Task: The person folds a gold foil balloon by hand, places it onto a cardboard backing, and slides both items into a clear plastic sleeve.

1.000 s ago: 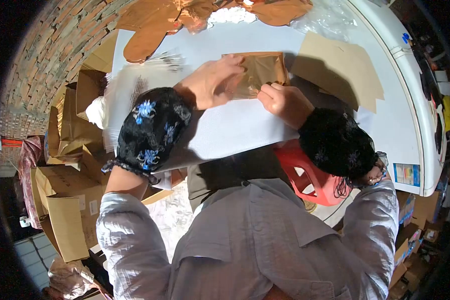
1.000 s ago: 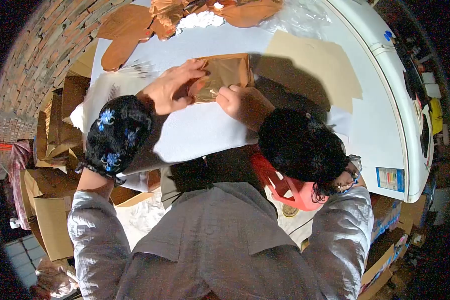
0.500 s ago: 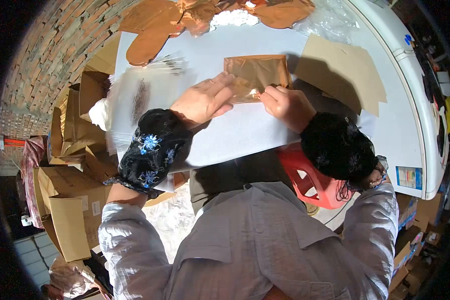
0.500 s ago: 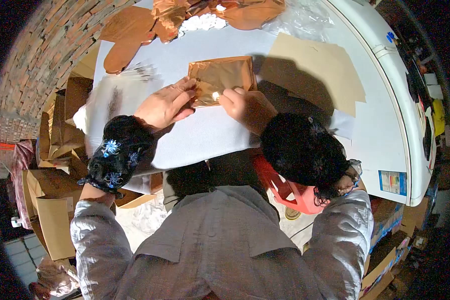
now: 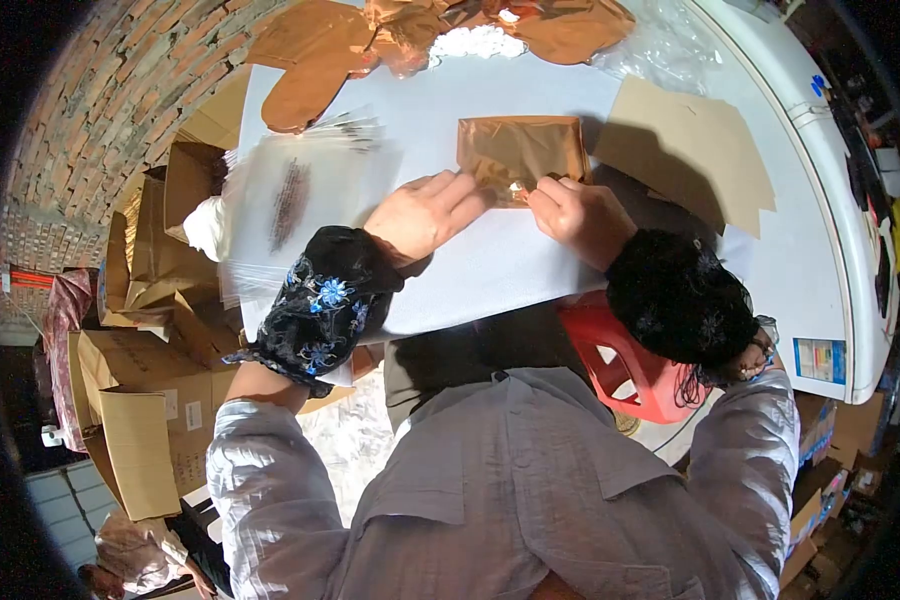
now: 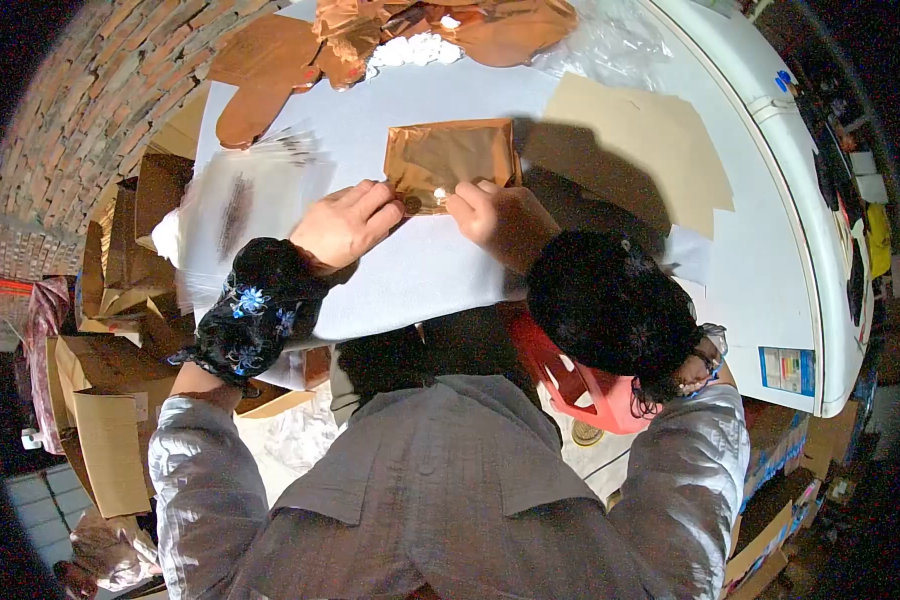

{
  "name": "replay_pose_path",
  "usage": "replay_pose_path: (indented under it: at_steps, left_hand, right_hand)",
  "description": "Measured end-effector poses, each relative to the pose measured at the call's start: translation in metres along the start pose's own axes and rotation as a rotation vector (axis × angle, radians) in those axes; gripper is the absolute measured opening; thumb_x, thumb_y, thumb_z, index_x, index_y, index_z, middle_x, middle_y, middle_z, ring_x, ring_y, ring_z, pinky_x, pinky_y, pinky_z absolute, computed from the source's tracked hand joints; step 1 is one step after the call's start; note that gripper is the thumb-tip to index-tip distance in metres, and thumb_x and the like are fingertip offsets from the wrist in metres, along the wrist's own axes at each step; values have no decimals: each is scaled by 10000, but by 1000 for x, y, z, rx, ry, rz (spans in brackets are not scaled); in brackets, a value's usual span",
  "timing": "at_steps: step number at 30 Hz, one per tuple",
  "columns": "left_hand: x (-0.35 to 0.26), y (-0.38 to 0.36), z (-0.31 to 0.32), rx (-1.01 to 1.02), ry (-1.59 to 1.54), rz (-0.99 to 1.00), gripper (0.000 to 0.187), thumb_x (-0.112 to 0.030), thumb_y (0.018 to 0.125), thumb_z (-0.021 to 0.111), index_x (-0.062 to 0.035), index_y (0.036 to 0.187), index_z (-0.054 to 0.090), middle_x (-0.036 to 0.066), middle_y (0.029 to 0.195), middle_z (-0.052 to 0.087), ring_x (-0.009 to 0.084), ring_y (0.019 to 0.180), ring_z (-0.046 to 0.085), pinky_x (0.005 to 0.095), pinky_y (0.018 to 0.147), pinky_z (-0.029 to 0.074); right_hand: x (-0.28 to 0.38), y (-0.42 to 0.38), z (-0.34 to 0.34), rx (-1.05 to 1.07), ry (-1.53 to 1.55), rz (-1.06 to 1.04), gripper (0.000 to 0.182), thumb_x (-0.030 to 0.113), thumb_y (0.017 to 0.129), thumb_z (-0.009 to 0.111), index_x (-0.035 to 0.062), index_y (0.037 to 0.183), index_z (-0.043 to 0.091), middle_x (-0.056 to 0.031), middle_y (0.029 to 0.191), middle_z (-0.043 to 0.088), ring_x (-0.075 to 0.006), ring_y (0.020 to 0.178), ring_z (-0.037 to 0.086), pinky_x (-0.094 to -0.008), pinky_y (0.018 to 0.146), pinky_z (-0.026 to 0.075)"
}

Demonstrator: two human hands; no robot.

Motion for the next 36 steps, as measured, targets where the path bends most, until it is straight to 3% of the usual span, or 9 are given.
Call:
replay_pose_path:
  at_steps: [12,15,18,21,24,27,31,36]
  left_hand:
    - [7,-7,10,-54,-305,-141,187,-75,891,650,-28,1041,549,161,1085,544,340,961,631,408,779,570]
    - [9,-9,10,0,-292,-153,211,-80,891,632,-21,1077,550,161,1122,543,337,993,629,403,809,568]
    - [4,-4,1,43,-166,-16,221,-85,889,610,-10,1088,551,158,1157,555,333,1028,623,401,847,562]
    - [2,-2,6,-40,-26,22,295,-76,813,582,-32,1105,575,112,1032,559,294,944,600,400,795,541]
    - [5,1,11,-39,-30,1,208,-74,872,618,6,1050,547,170,1151,589,341,1015,625,404,848,562]
    - [6,6,11,-197,-113,4,183,-68,796,585,-43,971,542,111,910,523,294,858,601,396,724,542]
    - [11,8,15,-157,-172,-67,183,-55,814,605,-47,977,521,120,885,527,311,801,612,409,658,545]
    - [17,13,14,-172,-277,-137,142,-59,886,607,-40,985,506,144,876,540,360,744,623,449,622,537]
  right_hand:
    - [1,1,-3,22,4,5,72,59,856,636,42,830,571,-97,754,542,-244,647,651,-349,535,566]
    - [1,0,-3,32,11,2,69,56,838,629,48,820,563,-94,763,537,-240,656,651,-347,538,567]
    - [2,2,-5,33,21,2,64,48,823,617,55,813,555,-89,777,532,-241,677,652,-345,542,566]
    - [1,0,-2,50,20,9,78,51,810,627,59,810,549,-86,786,532,-245,701,655,-346,556,566]
    - [2,0,-2,49,28,32,110,81,806,656,64,819,549,-84,797,536,-248,721,655,-353,583,568]
    - [8,5,-9,41,34,91,143,127,815,685,60,866,570,-87,819,554,-250,731,655,-363,610,570]
    - [11,6,-5,-26,51,181,198,166,845,691,45,977,604,-101,858,584,-264,742,658,-376,627,572]
    - [13,4,10,-153,-66,306,136,143,842,712,37,884,637,-71,816,585,-244,679,646,-345,565,539]
Point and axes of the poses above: each hand's wrist, its own y-axis towards the middle knuckle, its own z-axis out of the palm, x = y × z, the point moved 5 cm from there along y, towards the middle knuckle
